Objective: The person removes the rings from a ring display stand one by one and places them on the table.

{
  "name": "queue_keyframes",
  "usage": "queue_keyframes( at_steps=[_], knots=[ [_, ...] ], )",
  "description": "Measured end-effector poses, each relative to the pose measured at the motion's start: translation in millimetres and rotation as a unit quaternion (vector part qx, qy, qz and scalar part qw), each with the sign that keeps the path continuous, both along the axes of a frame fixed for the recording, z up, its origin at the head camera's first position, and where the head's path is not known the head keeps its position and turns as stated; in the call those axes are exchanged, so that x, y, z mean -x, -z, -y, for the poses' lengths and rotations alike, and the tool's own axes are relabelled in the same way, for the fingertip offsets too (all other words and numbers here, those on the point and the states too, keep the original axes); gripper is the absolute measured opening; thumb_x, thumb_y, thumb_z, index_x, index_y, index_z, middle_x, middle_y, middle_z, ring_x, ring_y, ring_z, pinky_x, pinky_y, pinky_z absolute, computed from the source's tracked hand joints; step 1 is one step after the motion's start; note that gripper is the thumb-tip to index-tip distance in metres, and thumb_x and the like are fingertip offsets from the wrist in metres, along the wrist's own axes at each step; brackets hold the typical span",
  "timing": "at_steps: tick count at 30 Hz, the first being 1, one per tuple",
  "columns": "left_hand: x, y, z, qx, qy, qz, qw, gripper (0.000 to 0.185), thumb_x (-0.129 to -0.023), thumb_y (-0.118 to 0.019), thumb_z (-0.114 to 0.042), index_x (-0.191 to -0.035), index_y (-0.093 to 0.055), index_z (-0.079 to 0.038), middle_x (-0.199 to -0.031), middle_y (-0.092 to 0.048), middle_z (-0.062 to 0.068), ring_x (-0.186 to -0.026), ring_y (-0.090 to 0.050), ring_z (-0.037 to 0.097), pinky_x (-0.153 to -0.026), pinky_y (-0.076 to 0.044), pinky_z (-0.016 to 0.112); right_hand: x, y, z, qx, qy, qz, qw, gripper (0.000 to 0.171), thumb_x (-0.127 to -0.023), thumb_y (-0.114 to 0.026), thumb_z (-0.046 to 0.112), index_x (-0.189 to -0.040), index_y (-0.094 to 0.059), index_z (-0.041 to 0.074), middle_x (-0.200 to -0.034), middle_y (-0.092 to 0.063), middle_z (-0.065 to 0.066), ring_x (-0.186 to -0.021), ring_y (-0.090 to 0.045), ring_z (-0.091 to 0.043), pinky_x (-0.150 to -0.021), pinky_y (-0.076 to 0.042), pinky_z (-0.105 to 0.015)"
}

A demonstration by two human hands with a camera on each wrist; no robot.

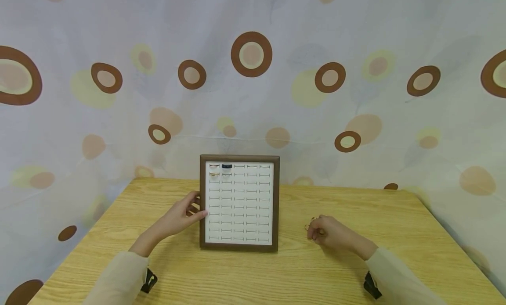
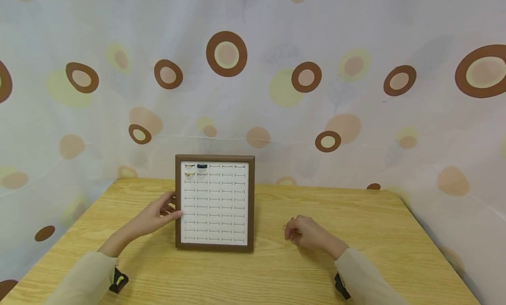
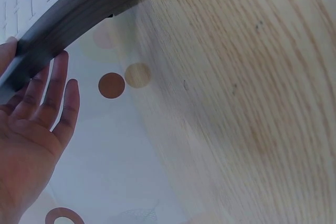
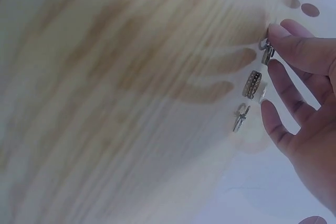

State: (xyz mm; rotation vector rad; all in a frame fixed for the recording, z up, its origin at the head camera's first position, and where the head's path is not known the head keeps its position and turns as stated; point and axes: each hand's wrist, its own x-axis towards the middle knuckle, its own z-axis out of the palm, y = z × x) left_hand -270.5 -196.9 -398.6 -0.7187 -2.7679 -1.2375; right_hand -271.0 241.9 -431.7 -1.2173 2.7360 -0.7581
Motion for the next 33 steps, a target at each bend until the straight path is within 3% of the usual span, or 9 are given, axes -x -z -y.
queue_keyframes(
  at_steps=[4,8,12,15,19,25,33],
  knots=[
    [1.6,1.7,0.5,0.0,0.001,-0.002,1.0,0.055,-0.088,-0.06,-0.032,-0.129,-0.038,-0.003,-0.111,-0.057,0.014,-0.092,-0.061,0.02,-0.074,-0.051,0.027,0.3,-1.3,-1.2,0.004,-0.011,0.01,1.0,0.022,-0.076,-0.061,-0.011,-0.081,-0.064,0.011,-0.077,-0.063,0.003,-0.067,-0.055,-0.004,-0.072,-0.048,-0.03],
    [2.8,3.6,0.9,0.001,0.005,-0.009,0.9999,0.054,-0.088,-0.06,-0.031,-0.129,-0.038,-0.002,-0.11,-0.057,0.015,-0.091,-0.061,0.02,-0.073,-0.051,0.027,0.9,-3.0,-1.8,0.014,-0.025,0.019,0.999,0.024,-0.075,-0.06,-0.015,-0.08,-0.063,0.008,-0.076,-0.062,0.0,-0.066,-0.053,-0.006,-0.061,-0.046,-0.021],
    [-6.9,-8.2,-5.4,0.002,0.003,-0.007,1.0,0.05,-0.089,-0.059,-0.022,-0.128,-0.038,0.002,-0.11,-0.057,0.019,-0.091,-0.061,0.025,-0.074,-0.051,0.032,1.9,-4.5,-1.1,0.011,-0.018,0.027,0.999,0.023,-0.076,-0.06,-0.013,-0.08,-0.063,0.009,-0.076,-0.062,0.0,-0.065,-0.053,-0.005,-0.06,-0.046,-0.021],
    [-7.5,-9.2,-5.6,0.004,0.006,-0.009,0.9999,0.05,-0.09,-0.059,-0.019,-0.129,-0.037,0.004,-0.11,-0.057,0.02,-0.091,-0.061,0.025,-0.073,-0.051,0.032,2.4,-9.4,0.5,0.012,-0.009,0.02,1.0,0.018,-0.077,-0.062,-0.008,-0.082,-0.064,0.01,-0.079,-0.064,0.0,-0.068,-0.054,-0.006,-0.063,-0.047,-0.023],
    [2.2,2.7,1.1,-0.001,0.009,-0.012,0.9999,0.053,-0.089,-0.06,-0.028,-0.129,-0.038,0.0,-0.11,-0.058,0.016,-0.09,-0.061,0.021,-0.072,-0.051,0.027,3.6,-21.6,3.6,0.02,0.004,-0.012,1.0,0.013,-0.078,-0.065,-0.002,-0.087,-0.065,0.008,-0.082,-0.065,-0.003,-0.075,-0.056,-0.014,-0.068,-0.048,-0.031],
    [-0.4,1.4,-0.9,-0.001,0.005,-0.011,0.9999,0.052,-0.089,-0.06,-0.026,-0.128,-0.039,0.0,-0.11,-0.058,0.016,-0.09,-0.062,0.021,-0.072,-0.05,0.027,4.7,-42.9,13.7,0.02,0.037,-0.063,0.997,0.017,-0.079,-0.067,0.003,-0.093,-0.064,0.011,-0.087,-0.063,-0.003,-0.082,-0.056,-0.021,-0.073,-0.047,-0.035],
    [-16.6,-20.6,-11.0,0.0,0.003,-0.005,1.0,0.047,-0.089,-0.059,-0.013,-0.127,-0.038,0.007,-0.109,-0.057,0.022,-0.09,-0.061,0.028,-0.073,-0.051,0.032,8.8,-71.1,32.5,0.082,0.034,-0.168,0.982,0.024,-0.074,-0.072,0.0,-0.093,-0.063,0.012,-0.091,-0.064,-0.001,-0.082,-0.056,-0.02,-0.071,-0.046,-0.03]
  ],
)
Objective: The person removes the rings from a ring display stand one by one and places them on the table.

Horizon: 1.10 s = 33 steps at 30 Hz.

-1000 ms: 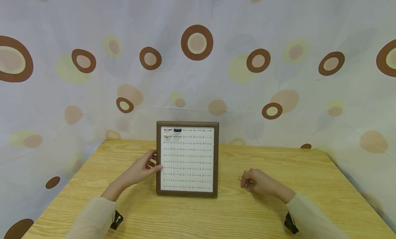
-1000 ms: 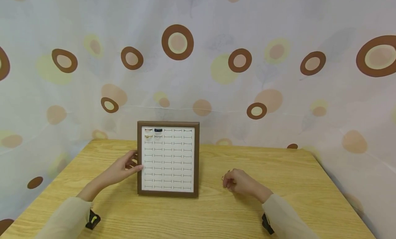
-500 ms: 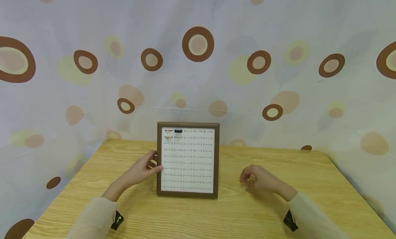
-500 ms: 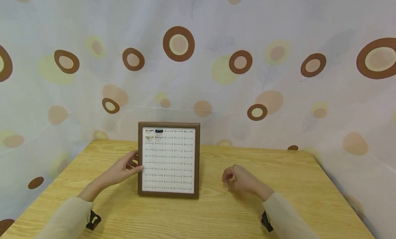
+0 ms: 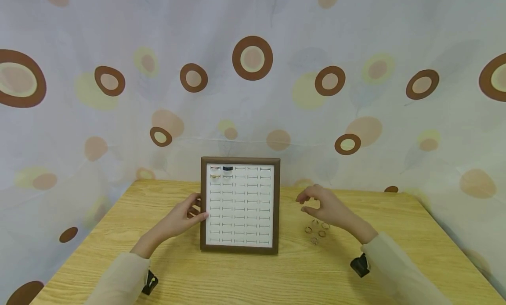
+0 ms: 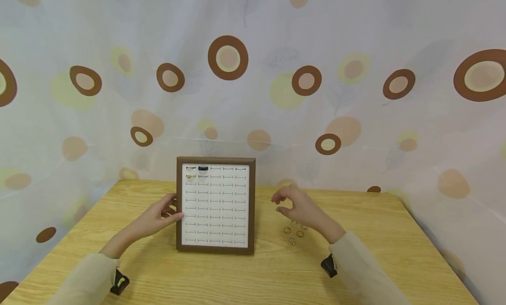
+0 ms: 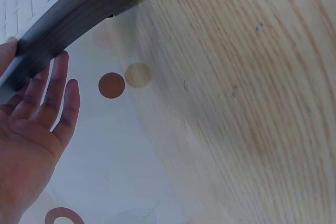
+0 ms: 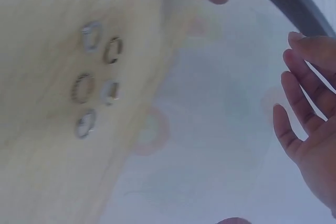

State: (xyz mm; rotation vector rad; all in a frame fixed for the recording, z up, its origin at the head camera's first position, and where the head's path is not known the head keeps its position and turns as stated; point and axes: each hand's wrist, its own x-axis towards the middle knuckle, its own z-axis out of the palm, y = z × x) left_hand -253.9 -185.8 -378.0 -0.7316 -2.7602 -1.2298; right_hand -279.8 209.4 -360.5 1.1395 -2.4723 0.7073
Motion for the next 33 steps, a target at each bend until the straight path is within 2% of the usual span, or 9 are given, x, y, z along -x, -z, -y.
queue_keyframes(
  at_steps=[4,8,11,22,33],
  knots=[
    [3.8,6.2,2.4,0.003,-0.003,-0.003,1.0,0.049,-0.09,-0.059,-0.017,-0.128,-0.037,0.005,-0.11,-0.057,0.021,-0.09,-0.061,0.026,-0.073,-0.05,0.03,4.1,-13.5,11.0,0.026,-0.014,-0.039,0.999,0.027,-0.072,-0.073,-0.003,-0.094,-0.063,0.011,-0.091,-0.064,0.0,-0.082,-0.056,-0.016,-0.072,-0.046,-0.029],
    [13.2,18.7,8.3,0.003,-0.005,-0.004,1.0,0.052,-0.089,-0.059,-0.024,-0.129,-0.038,0.001,-0.111,-0.057,0.018,-0.09,-0.061,0.022,-0.072,-0.05,0.026,6.9,-25.6,23.2,0.038,-0.018,-0.056,0.998,0.027,-0.074,-0.072,-0.002,-0.096,-0.063,0.01,-0.091,-0.064,-0.001,-0.083,-0.056,-0.015,-0.072,-0.046,-0.029],
    [17.1,22.4,11.4,-0.002,-0.001,-0.001,1.0,0.054,-0.089,-0.06,-0.027,-0.129,-0.038,0.0,-0.111,-0.058,0.016,-0.089,-0.061,0.019,-0.071,-0.05,0.025,8.2,-33.6,33.4,0.043,-0.019,-0.065,0.997,0.024,-0.076,-0.071,0.0,-0.097,-0.063,0.009,-0.091,-0.064,-0.003,-0.083,-0.055,-0.015,-0.071,-0.046,-0.029],
    [17.6,22.1,11.2,-0.004,0.001,0.002,1.0,0.054,-0.089,-0.06,-0.028,-0.129,-0.038,0.001,-0.111,-0.058,0.017,-0.089,-0.061,0.02,-0.072,-0.05,0.027,11.3,-51.8,76.9,0.056,-0.053,-0.08,0.994,0.018,-0.077,-0.068,0.0,-0.094,-0.063,0.003,-0.091,-0.065,-0.006,-0.083,-0.056,-0.017,-0.074,-0.046,-0.032],
    [17.8,22.6,11.3,-0.012,0.007,0.0,0.9999,0.054,-0.089,-0.06,-0.028,-0.129,-0.038,0.0,-0.111,-0.058,0.017,-0.088,-0.062,0.02,-0.073,-0.051,0.027,15.3,-57.4,121.8,0.049,-0.035,-0.09,0.994,0.019,-0.079,-0.067,0.003,-0.097,-0.063,0.006,-0.095,-0.066,-0.003,-0.09,-0.056,-0.016,-0.082,-0.046,-0.029]
  ],
)
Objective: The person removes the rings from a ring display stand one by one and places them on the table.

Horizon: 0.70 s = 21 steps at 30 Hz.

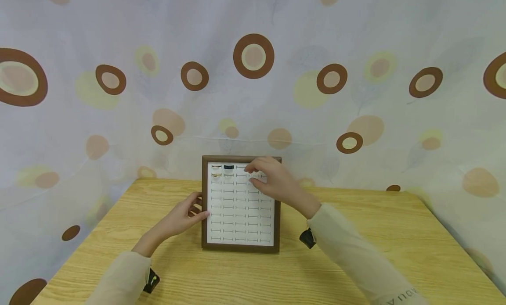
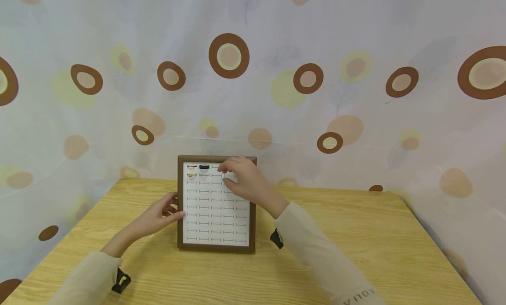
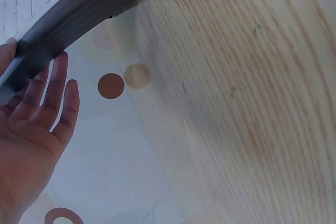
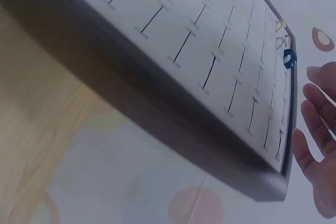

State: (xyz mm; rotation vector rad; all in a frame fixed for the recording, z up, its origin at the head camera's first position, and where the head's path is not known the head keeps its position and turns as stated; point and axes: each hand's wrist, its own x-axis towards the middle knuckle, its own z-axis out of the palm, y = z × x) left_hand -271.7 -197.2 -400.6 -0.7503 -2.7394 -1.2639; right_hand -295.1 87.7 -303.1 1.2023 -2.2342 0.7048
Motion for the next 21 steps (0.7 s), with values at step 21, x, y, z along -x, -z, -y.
queue_keyframes(
  at_steps=[21],
  knots=[
    [-9.1,-10.9,-7.5,0.01,-0.007,0.005,0.9999,0.048,-0.09,-0.058,-0.016,-0.129,-0.037,0.005,-0.111,-0.057,0.022,-0.089,-0.062,0.026,-0.073,-0.051,0.033,11.3,-4.9,50.7,-0.02,0.034,-0.077,0.996,0.021,-0.078,-0.068,0.004,-0.098,-0.066,0.008,-0.098,-0.067,-0.001,-0.094,-0.057,-0.016,-0.084,-0.045,-0.03]
  ],
)
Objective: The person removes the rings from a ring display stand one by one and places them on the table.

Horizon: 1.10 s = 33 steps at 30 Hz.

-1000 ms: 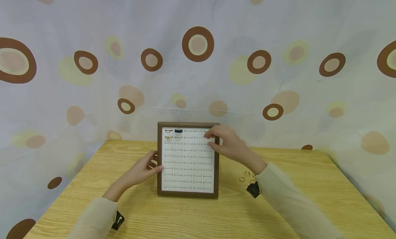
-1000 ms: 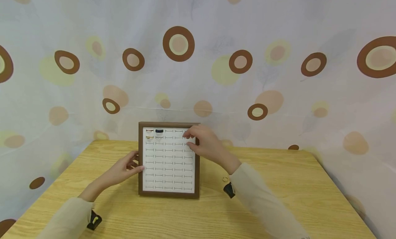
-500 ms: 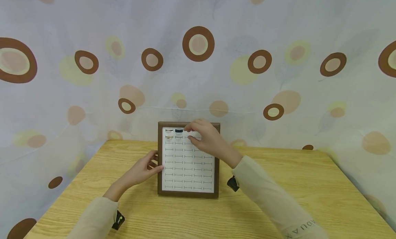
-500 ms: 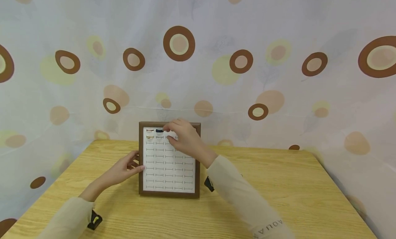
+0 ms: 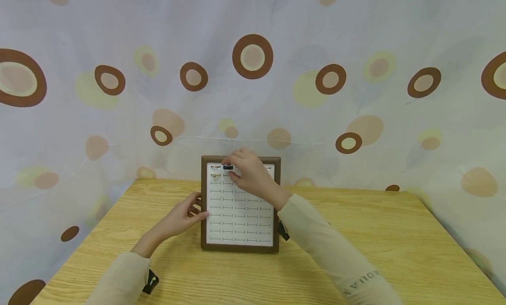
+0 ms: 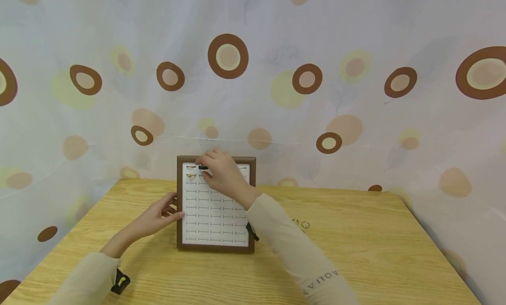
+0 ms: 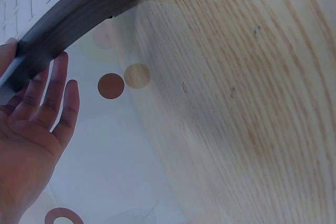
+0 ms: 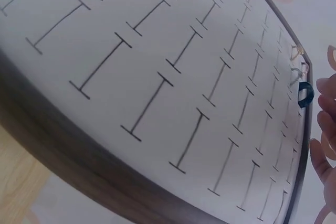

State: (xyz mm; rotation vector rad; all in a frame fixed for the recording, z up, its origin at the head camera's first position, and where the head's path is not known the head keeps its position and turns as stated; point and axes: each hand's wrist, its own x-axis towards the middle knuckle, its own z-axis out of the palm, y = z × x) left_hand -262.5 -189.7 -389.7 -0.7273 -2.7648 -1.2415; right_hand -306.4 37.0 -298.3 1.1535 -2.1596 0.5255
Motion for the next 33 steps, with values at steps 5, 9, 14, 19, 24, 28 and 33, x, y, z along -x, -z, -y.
queue_keyframes(
  at_steps=[5,9,14,19,24,28,33],
  knots=[
    [7.5,10.0,5.3,-0.006,0.002,-0.001,1.0,0.052,-0.09,-0.059,-0.025,-0.129,-0.038,0.001,-0.111,-0.058,0.018,-0.088,-0.062,0.02,-0.071,-0.051,0.027,0.6,3.7,2.7,-0.021,0.027,-0.009,0.999,0.021,-0.08,-0.068,0.006,-0.1,-0.065,0.01,-0.1,-0.066,0.0,-0.094,-0.056,-0.016,-0.079,-0.044,-0.03],
    [8.4,10.5,6.0,-0.011,0.003,0.0,0.9999,0.053,-0.089,-0.06,-0.028,-0.129,-0.038,-0.001,-0.11,-0.058,0.016,-0.088,-0.062,0.019,-0.072,-0.051,0.025,2.2,6.3,4.3,-0.021,0.034,-0.025,0.999,0.02,-0.08,-0.068,0.007,-0.1,-0.065,0.01,-0.099,-0.066,0.0,-0.093,-0.056,-0.016,-0.078,-0.044,-0.031],
    [8.1,9.0,5.3,-0.006,-0.001,0.002,1.0,0.054,-0.089,-0.059,-0.029,-0.13,-0.038,-0.003,-0.111,-0.058,0.014,-0.089,-0.061,0.018,-0.072,-0.05,0.024,5.9,10.2,6.7,-0.015,0.044,-0.034,0.998,0.019,-0.081,-0.067,0.007,-0.099,-0.065,0.012,-0.098,-0.066,0.001,-0.092,-0.056,-0.015,-0.076,-0.043,-0.03],
    [7.6,8.3,5.5,-0.005,-0.003,0.004,1.0,0.055,-0.089,-0.059,-0.029,-0.131,-0.037,-0.002,-0.112,-0.058,0.014,-0.089,-0.061,0.018,-0.072,-0.05,0.025,8.4,12.8,8.1,-0.006,0.049,-0.03,0.998,0.018,-0.081,-0.067,0.007,-0.098,-0.065,0.012,-0.097,-0.065,0.001,-0.091,-0.055,-0.015,-0.075,-0.042,-0.03],
    [7.9,8.9,5.9,-0.003,-0.006,0.001,1.0,0.055,-0.089,-0.059,-0.031,-0.131,-0.037,-0.002,-0.112,-0.058,0.014,-0.089,-0.061,0.018,-0.072,-0.05,0.026,8.7,12.9,8.9,0.007,0.044,-0.021,0.999,0.018,-0.08,-0.067,0.005,-0.097,-0.065,0.011,-0.096,-0.066,0.0,-0.089,-0.055,-0.015,-0.075,-0.041,-0.03],
    [8.8,9.6,6.2,-0.002,-0.004,0.0,1.0,0.055,-0.089,-0.059,-0.031,-0.131,-0.037,-0.003,-0.112,-0.058,0.014,-0.09,-0.061,0.018,-0.073,-0.051,0.027,8.6,12.3,9.5,0.014,0.044,-0.006,0.999,0.018,-0.079,-0.068,0.004,-0.096,-0.065,0.01,-0.095,-0.066,0.0,-0.089,-0.055,-0.015,-0.075,-0.041,-0.03],
    [9.3,10.7,6.8,-0.004,-0.001,-0.002,1.0,0.056,-0.089,-0.059,-0.032,-0.131,-0.037,-0.002,-0.111,-0.058,0.015,-0.089,-0.061,0.019,-0.073,-0.051,0.028,7.3,10.5,10.3,0.022,0.043,0.019,0.999,0.017,-0.079,-0.067,0.003,-0.095,-0.065,0.01,-0.094,-0.066,0.0,-0.087,-0.055,-0.015,-0.074,-0.039,-0.031]
  ],
)
